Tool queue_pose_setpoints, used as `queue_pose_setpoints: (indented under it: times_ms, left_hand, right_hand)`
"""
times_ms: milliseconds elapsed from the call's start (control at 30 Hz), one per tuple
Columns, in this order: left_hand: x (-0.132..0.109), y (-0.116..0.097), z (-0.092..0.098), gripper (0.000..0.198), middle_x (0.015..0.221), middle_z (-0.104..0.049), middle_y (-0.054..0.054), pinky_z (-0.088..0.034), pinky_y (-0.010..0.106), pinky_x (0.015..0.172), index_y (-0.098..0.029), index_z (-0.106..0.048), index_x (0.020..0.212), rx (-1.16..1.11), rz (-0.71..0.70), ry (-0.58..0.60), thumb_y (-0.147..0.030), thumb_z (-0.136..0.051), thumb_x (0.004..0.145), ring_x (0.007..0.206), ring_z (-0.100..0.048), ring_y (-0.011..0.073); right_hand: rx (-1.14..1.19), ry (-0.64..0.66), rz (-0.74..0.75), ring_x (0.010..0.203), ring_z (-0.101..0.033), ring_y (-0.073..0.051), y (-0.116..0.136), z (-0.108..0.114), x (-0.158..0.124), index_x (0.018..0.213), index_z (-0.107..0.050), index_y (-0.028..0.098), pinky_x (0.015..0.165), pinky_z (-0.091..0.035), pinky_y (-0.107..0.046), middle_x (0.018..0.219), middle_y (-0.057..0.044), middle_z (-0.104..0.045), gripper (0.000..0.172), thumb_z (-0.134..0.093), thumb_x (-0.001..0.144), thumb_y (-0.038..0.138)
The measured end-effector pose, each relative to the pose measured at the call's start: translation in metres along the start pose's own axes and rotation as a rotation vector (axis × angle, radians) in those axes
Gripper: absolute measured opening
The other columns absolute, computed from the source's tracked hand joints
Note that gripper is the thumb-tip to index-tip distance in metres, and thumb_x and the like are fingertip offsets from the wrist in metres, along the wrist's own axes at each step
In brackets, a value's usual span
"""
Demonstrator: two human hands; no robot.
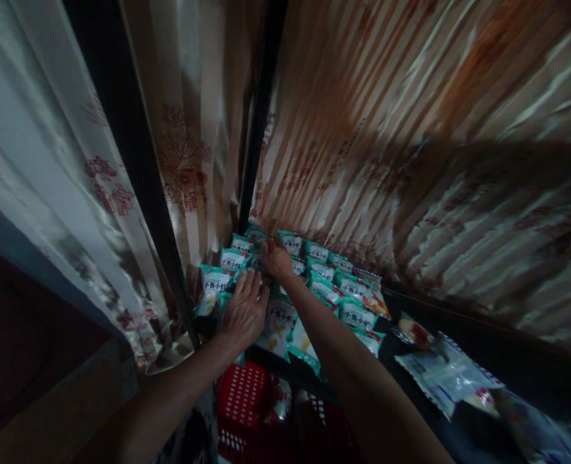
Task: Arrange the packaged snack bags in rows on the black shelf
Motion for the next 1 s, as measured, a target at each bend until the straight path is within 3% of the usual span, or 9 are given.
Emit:
queue_pose_setpoints:
  times_ms: [167, 367, 500, 633, 1000]
  left_hand:
    - [0.001, -0.017, 0.01, 0.033, 0.133, -0.053, 0.019, -0.026, 0.052, 0.115, -0.008, -0.061, 0.113, -0.053, -0.02, -0.053, -0.017, -0.046, 0.086, 0.136, -0.036, 0.0297]
    - [-0.011, -0.024, 0.014, 0.033, 0.133, -0.054, 0.018, -0.03, 0.051, 0.114, -0.009, -0.062, 0.113, -0.137, -0.054, -0.112, -0.015, -0.04, 0.087, 0.137, -0.034, 0.0266]
    - [-0.019, -0.02, 0.012, 0.033, 0.134, -0.054, 0.015, -0.034, 0.05, 0.112, -0.013, -0.06, 0.115, -0.156, -0.077, -0.123, -0.015, -0.04, 0.088, 0.138, -0.033, 0.0251]
    - [-0.018, -0.016, 0.012, 0.031, 0.134, -0.054, 0.014, -0.039, 0.045, 0.108, -0.014, -0.061, 0.112, -0.134, -0.032, -0.115, -0.018, -0.041, 0.089, 0.136, -0.036, 0.025]
    - [-0.02, -0.001, 0.003, 0.031, 0.13, -0.057, 0.014, -0.044, 0.042, 0.104, -0.012, -0.064, 0.109, -0.143, 0.042, -0.144, -0.015, -0.041, 0.087, 0.131, -0.044, 0.025]
  right_hand:
    - [0.364, -0.237, -0.165, 0.12, -0.053, -0.022, -0.016, 0.034, -0.03, 0.125, -0.054, 0.014, 0.101, -0.039, -0.034, 0.126, -0.013, -0.06, 0.055, -0.015, 0.098, 0.041]
    - [0.716, -0.516, -0.27, 0.124, -0.049, -0.023, -0.026, 0.059, -0.124, 0.126, -0.053, 0.017, 0.105, -0.037, -0.043, 0.131, -0.012, -0.057, 0.052, -0.025, 0.095, 0.047]
    - [0.74, -0.58, -0.322, 0.123, -0.05, -0.023, -0.023, 0.048, -0.178, 0.124, -0.055, 0.018, 0.105, -0.037, -0.045, 0.13, -0.012, -0.057, 0.047, -0.029, 0.095, 0.045]
    - [0.69, -0.578, -0.284, 0.123, -0.051, -0.022, -0.016, 0.027, -0.207, 0.122, -0.055, 0.019, 0.104, -0.039, -0.047, 0.129, -0.012, -0.057, 0.043, -0.03, 0.095, 0.042]
    - [0.642, -0.551, -0.239, 0.127, -0.045, -0.023, -0.007, 0.001, -0.225, 0.119, -0.055, 0.019, 0.104, -0.039, -0.049, 0.132, -0.015, -0.051, 0.039, -0.032, 0.095, 0.039]
Point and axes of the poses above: each hand's wrist, its own x-axis towards the middle knuckle, its own z-axis out of the back of the hand, y = z × x, the point moved 3 cm from there along x, towards the middle knuckle
